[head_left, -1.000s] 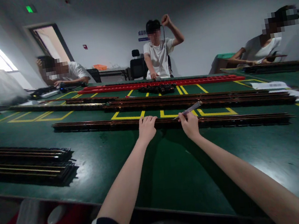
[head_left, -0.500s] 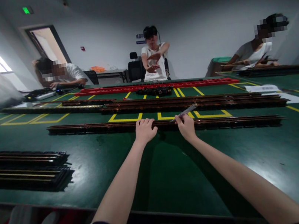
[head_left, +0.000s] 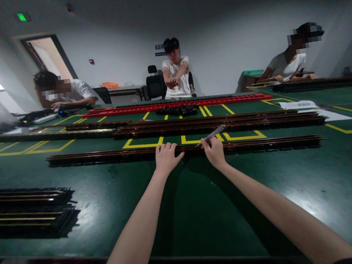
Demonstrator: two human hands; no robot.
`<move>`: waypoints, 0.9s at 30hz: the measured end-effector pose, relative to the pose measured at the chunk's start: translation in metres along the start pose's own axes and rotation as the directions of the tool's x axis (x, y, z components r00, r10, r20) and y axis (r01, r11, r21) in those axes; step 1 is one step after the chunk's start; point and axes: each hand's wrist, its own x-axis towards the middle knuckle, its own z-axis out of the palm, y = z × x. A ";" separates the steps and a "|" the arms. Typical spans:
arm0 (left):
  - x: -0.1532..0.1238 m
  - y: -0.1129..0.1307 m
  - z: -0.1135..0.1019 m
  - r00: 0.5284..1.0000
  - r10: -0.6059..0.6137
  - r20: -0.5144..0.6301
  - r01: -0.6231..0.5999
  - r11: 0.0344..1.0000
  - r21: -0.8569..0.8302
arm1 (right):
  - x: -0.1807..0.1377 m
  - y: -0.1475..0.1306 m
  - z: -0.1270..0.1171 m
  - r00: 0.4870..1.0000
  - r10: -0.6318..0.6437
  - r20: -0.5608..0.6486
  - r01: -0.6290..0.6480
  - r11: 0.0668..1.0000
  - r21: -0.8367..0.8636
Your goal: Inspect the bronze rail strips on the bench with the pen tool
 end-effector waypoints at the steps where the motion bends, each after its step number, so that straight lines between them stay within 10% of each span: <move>1: 0.000 0.000 0.001 1.000 0.001 -0.007 -0.001 1.000 0.004 | 0.000 0.000 0.000 1.000 0.000 0.002 0.000 1.000 0.003; 27: -0.003 0.004 0.001 0.997 0.044 -0.058 -0.045 0.999 -0.020 | -0.002 -0.001 0.000 1.000 -0.006 0.015 0.005 1.000 0.021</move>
